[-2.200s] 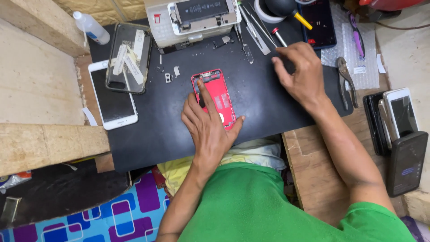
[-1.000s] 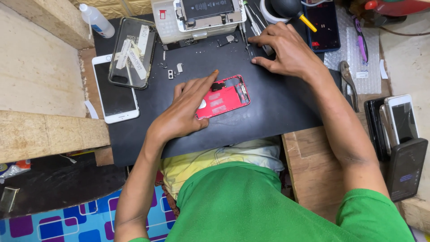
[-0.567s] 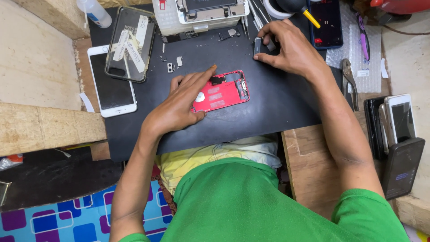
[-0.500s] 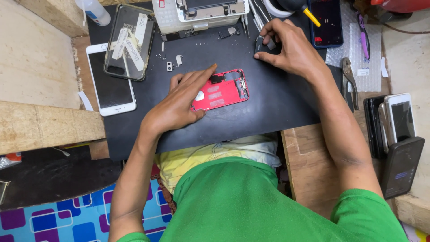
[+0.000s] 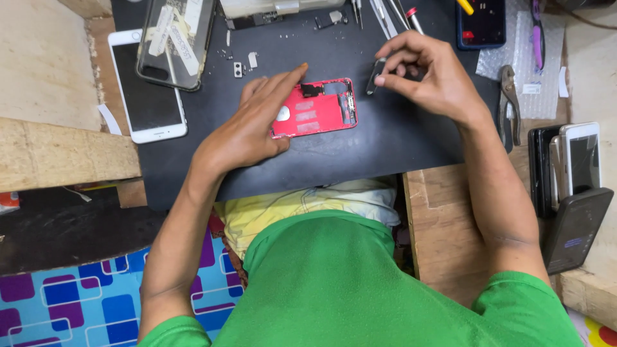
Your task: The person is reinstalling internal components into a mobile phone chassis and securing them with small screws using a precision screwdriver.
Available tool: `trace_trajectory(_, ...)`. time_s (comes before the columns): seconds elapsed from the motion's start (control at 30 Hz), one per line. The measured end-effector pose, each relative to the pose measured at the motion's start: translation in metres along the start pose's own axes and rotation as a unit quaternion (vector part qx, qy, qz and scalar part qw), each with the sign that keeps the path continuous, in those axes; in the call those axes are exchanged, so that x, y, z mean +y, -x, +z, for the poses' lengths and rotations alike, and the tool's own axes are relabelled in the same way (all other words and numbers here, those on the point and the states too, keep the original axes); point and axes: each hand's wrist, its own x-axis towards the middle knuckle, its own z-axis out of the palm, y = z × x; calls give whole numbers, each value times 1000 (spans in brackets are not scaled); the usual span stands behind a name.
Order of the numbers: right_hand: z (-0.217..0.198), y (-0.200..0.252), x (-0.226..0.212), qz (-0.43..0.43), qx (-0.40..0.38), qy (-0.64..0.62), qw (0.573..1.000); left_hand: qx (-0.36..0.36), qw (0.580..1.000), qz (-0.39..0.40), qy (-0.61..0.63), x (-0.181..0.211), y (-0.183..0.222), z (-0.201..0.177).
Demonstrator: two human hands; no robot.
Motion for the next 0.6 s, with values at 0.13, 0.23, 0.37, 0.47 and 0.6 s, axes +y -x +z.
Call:
trace_trajectory(0.13, 19, 4, -16, 12, -27, -18, 999, -5, 1000, -8, 8, 3, 3, 1)
trace_trajectory(0.23, 28, 2, -25, 23, -68, -5, 997, 9, 1000, -20, 11, 3, 4, 8)
trace_trajectory(0.37, 35, 2, -29, 46, -75, -13, 996, 65, 997, -10, -30, 4, 4, 14)
trace_trajectory(0.47, 38, 3, -29, 44, -78, -6, 996, 78, 995, -14, -52, 11, 3, 16)
trace_trajectory(0.6, 38, 3, -27, 46, -79, -5, 996, 134, 983, -4, -127, 28, -2, 30)
